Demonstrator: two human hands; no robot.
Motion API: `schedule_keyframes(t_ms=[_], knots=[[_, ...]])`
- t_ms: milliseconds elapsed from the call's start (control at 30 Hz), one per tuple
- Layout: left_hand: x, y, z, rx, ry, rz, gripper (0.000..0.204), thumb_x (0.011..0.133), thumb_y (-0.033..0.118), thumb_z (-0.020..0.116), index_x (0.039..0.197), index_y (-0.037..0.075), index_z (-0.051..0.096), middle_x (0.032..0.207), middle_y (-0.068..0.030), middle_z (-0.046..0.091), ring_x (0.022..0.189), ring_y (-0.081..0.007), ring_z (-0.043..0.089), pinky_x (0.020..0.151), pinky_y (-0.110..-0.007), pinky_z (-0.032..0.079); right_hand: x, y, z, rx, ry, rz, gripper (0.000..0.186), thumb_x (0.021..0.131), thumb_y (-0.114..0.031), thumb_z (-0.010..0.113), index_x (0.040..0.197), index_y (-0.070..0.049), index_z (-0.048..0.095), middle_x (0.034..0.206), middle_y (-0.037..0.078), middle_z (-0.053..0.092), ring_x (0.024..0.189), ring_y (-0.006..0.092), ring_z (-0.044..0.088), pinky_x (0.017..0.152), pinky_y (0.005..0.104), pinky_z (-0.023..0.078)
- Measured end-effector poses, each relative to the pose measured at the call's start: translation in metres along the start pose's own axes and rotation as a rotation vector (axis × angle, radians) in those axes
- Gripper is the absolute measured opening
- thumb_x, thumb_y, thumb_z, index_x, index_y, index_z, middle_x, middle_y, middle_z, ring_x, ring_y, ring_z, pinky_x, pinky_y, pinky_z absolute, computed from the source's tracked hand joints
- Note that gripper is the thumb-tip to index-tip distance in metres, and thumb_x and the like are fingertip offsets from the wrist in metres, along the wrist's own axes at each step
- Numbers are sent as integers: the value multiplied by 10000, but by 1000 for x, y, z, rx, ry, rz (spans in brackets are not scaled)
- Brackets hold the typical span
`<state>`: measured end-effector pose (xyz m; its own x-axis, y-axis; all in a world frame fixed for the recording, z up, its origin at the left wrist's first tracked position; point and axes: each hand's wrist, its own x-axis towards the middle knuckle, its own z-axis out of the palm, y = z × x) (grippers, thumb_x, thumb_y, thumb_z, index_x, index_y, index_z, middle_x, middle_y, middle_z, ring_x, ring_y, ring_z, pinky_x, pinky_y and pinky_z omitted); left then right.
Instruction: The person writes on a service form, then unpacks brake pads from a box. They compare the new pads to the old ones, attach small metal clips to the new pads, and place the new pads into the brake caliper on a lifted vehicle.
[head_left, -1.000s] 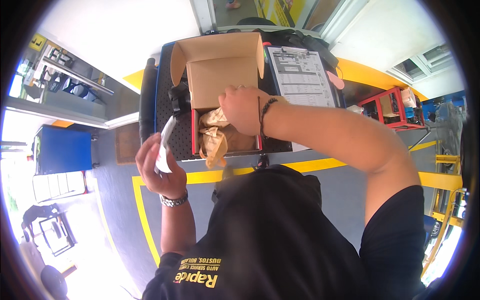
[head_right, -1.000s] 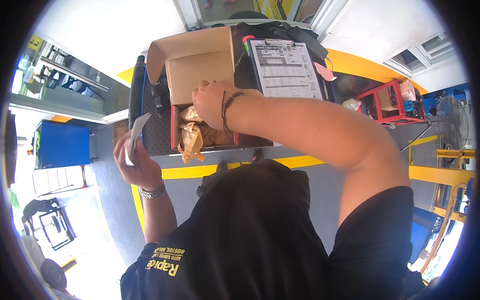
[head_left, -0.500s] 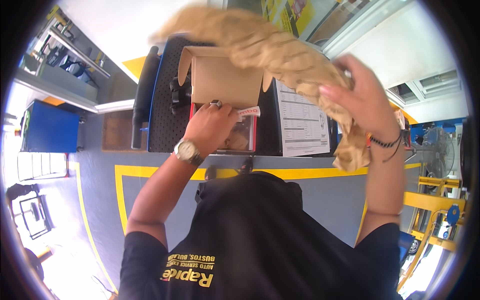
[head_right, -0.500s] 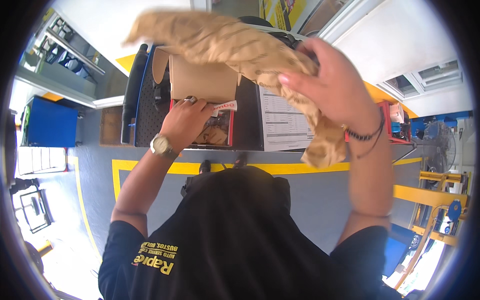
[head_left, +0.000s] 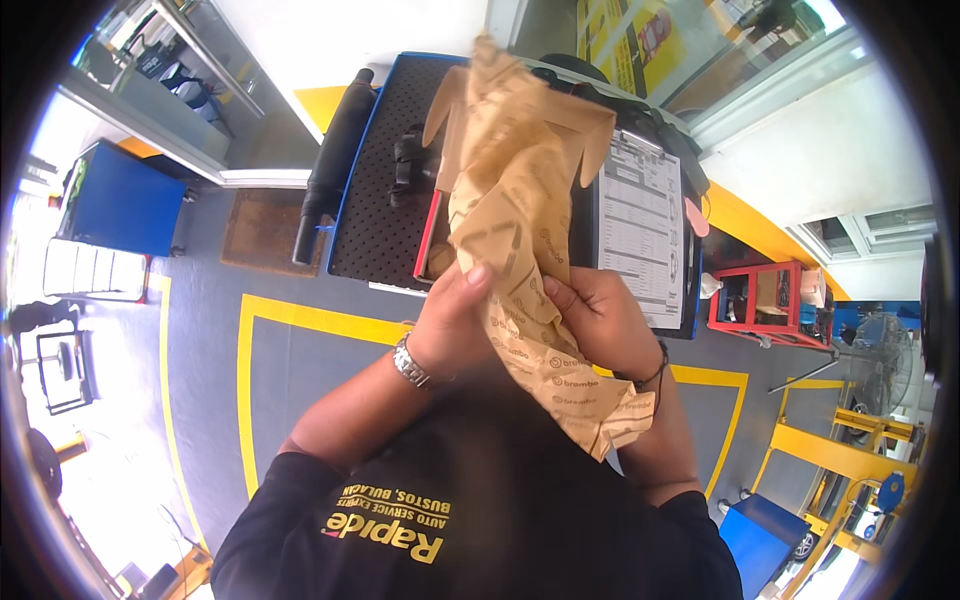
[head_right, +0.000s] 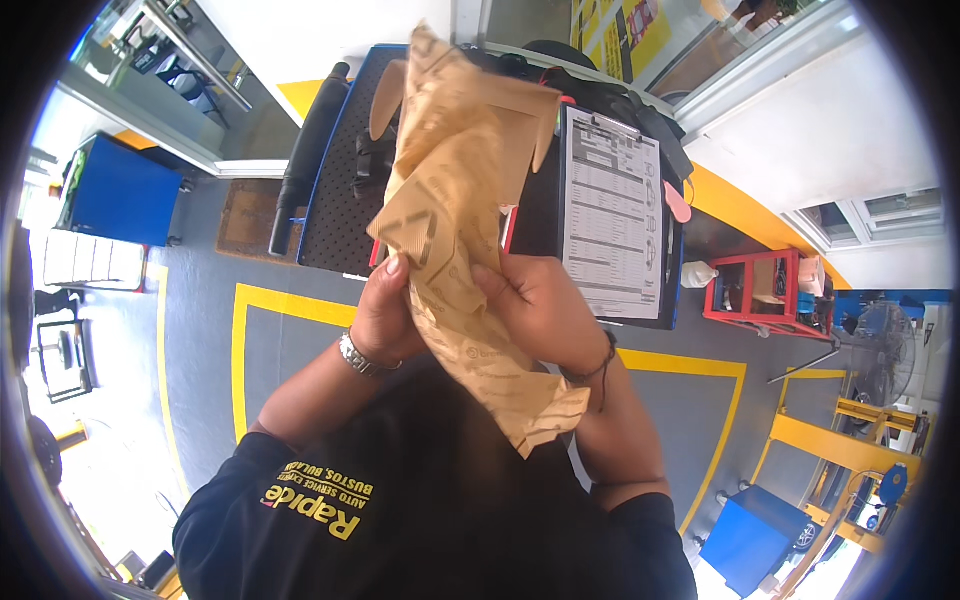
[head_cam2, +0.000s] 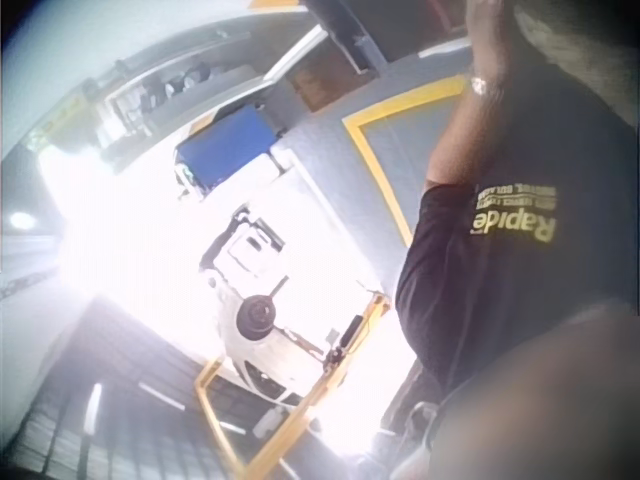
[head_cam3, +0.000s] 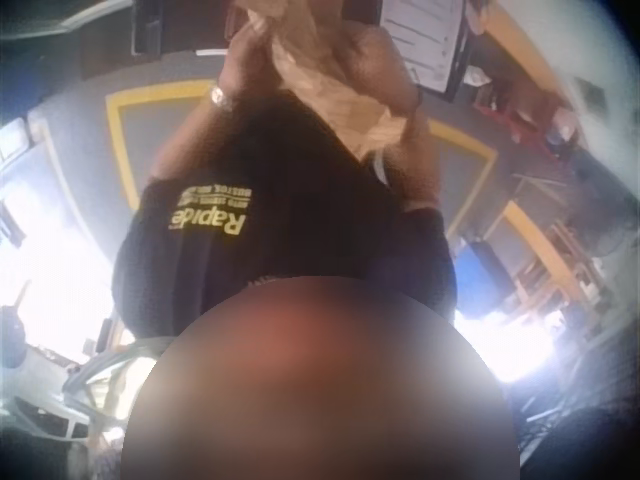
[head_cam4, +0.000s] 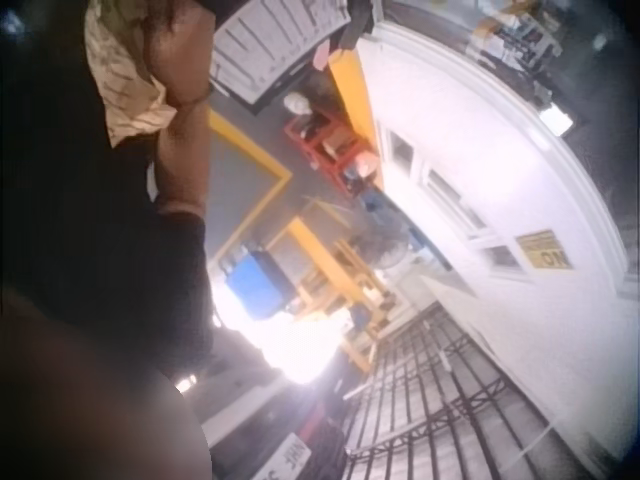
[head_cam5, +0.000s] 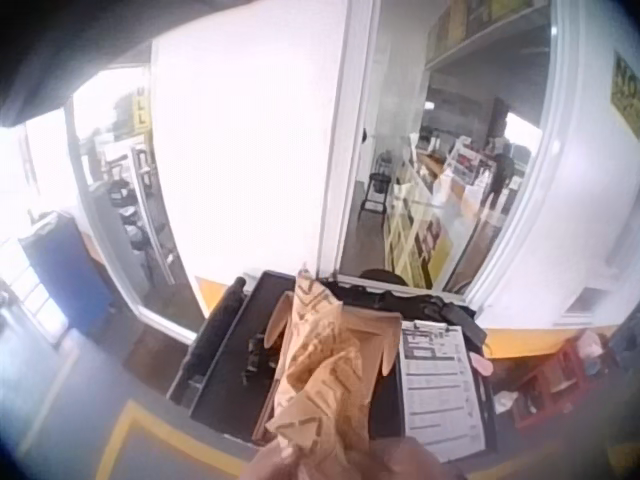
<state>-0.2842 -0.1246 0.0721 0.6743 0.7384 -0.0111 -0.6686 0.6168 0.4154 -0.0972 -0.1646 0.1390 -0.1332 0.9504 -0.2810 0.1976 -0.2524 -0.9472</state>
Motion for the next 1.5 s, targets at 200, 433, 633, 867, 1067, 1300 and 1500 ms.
schedule_keyframes(t_ms=[200, 433, 633, 867, 1067, 1300, 1500], knots=[[-12, 5, 11, -15, 110, 84, 754, 919, 331, 683, 1520, 31, 342, 1462, -172, 520, 1323, -329, 554, 1131, -497, 439, -4, -25, -11, -387, 643, -445, 200, 997, -167, 631, 899, 7, 622, 728, 108, 620, 594, 150, 545, 614, 309, 473], [-11, -3, 2, -146, 241, 58, 494, 1046, 336, 530, 1448, 58, 460, 1375, -146, 601, 1271, -287, 584, 1114, -465, 453, -7, -45, 42, -485, 71, -300, 167, 937, -89, 627, 1044, 32, 667, 980, 172, 693, 901, 388, 668, 821, 398, 533], [-15, 5, -5, -503, -11, 49, 677, 1016, 608, 479, 1477, 113, 457, 1409, -122, 581, 1296, -278, 561, 1114, -473, 448, 5, -14, 21, -569, 167, -434, 277, 931, -121, 647, 1162, 33, 656, 1114, 202, 638, 1002, 403, 642, 865, 453, 532], [-10, 7, 3, -184, 110, 130, 716, 998, 604, 524, 1494, 98, 427, 1421, -140, 550, 1291, -294, 547, 1114, -457, 443, -2, -28, 47, -776, 257, -478, 430, 906, -313, 736, 1228, -42, 650, 1011, 147, 654, 830, 339, 665, 733, 427, 542], [-6, 2, 3, -108, 192, 92, 679, 931, 383, 575, 1495, 54, 388, 1424, -178, 536, 1302, -318, 539, 1114, -454, 427, 8, -22, 38, -852, 315, -572, 332, 918, -231, 726, 1210, -82, 675, 1047, 137, 686, 880, 334, 677, 738, 393, 548], [2, 7, 0, -158, 242, 152, 720, 877, 477, 580, 1459, 74, 449, 1419, -181, 538, 1293, -347, 539, 1115, -496, 424, 17, -3, 30, -828, 281, -563, 552, 870, -332, 779, 1288, -2, 634, 1232, 198, 659, 1143, 404, 618, 1000, 460, 481], [4, 18, -2, -169, 155, 238, 676, 905, 372, 600, 1480, 60, 428, 1392, -159, 570, 1277, -326, 557, 1104, -464, 441, 38, 6, 21, -651, 200, -510, 717, 856, -320, 799, 1424, 7, 509, 1425, 236, 541, 1348, 411, 488, 1114, 448, 405]])
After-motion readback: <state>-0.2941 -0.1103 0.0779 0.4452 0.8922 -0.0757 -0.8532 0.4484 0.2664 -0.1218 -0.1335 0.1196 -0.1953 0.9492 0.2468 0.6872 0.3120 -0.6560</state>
